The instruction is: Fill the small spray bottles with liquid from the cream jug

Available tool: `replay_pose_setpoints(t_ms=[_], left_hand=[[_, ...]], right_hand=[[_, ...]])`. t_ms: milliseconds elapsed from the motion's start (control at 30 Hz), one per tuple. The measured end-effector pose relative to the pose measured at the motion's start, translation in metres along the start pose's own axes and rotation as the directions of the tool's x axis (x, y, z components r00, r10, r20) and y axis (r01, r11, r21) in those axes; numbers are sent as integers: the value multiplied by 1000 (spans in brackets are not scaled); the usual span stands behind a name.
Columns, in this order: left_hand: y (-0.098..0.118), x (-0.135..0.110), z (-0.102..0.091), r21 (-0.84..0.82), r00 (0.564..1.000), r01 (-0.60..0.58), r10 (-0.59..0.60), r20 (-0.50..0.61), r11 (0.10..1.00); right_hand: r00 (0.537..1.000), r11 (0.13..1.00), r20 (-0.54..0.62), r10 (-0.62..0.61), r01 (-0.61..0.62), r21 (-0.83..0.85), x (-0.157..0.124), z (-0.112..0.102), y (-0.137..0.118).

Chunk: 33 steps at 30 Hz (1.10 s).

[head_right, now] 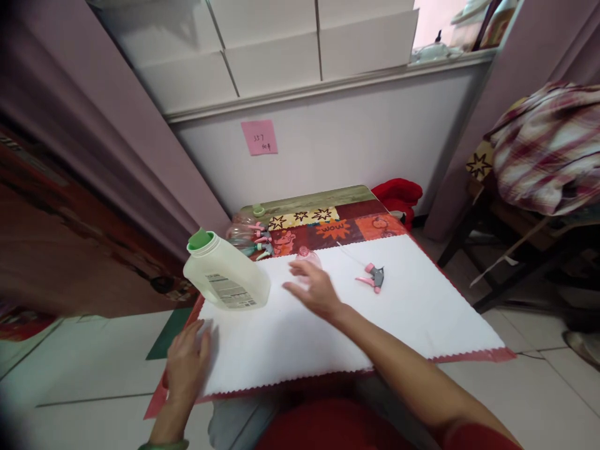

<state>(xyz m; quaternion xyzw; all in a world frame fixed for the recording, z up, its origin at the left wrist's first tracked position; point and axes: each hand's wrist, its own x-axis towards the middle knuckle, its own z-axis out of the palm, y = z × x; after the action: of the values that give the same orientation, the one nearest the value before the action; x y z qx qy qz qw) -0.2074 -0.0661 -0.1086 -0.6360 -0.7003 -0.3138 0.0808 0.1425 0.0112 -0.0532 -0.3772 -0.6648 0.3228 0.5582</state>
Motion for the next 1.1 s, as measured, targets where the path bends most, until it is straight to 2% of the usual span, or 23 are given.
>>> replay_pose_setpoints(t_ms=[67, 133, 167, 233, 333, 400, 467, 533, 600, 667, 733, 800, 900, 1000, 1100], left_hand=[[30, -8, -2, -146, 996, -94, 92, -18, 985], [69, -11, 5, -347, 977, -175, 206, 54, 921], [90, -10, 13, -425, 965, -188, 246, 87, 886], [129, -1, 35, -531, 962, -143, 243, 123, 835], [172, 24, 76, -632, 970, 15, 141, 197, 775], [189, 40, 102, -632, 962, 112, 74, 261, 767], [199, 52, 124, -618, 956, 147, 50, 289, 772], [206, 57, 139, -601, 950, 160, 43, 309, 783], [210, 57, 147, -577, 944, 168, 39, 329, 799], [211, 55, 152, -545, 939, 174, 29, 343, 821], [212, 53, 154, -509, 938, 180, 9, 347, 842], [212, 53, 155, -479, 937, 186, -9, 348, 858], [213, 54, 156, -448, 936, 196, -30, 351, 872], [214, 55, 156, -436, 933, 205, -41, 357, 876], [213, 55, 155, -446, 931, 215, -44, 363, 869]], right_hand=[[983, 989, -145, 117, -128, -71, -20, -56, 18], [925, 952, -305, 225, -275, -133, -34, -111, 34], [903, 925, -350, 248, -328, -190, -39, -136, 40], [884, 854, -429, 185, -361, -375, -45, -176, 46], [919, 735, -388, 67, -308, -604, -45, -211, 42], [967, 675, -256, 4, -192, -712, -41, -221, 39], [999, 611, -46, -26, -21, -792, -34, -225, 40], [981, 534, 193, -8, 167, -829, -26, -226, 46], [912, 458, 408, 50, 342, -820, -19, -226, 55], [806, 419, 584, 98, 499, -759, -11, -224, 65], [686, 418, 721, 96, 629, -655, -5, -222, 74], [601, 422, 798, 55, 710, -564, 0, -222, 82], [551, 414, 834, 18, 755, -508, 6, -224, 95], [545, 424, 837, 48, 748, -511, 7, -227, 106], [586, 456, 804, 99, 692, -560, 4, -226, 112]])
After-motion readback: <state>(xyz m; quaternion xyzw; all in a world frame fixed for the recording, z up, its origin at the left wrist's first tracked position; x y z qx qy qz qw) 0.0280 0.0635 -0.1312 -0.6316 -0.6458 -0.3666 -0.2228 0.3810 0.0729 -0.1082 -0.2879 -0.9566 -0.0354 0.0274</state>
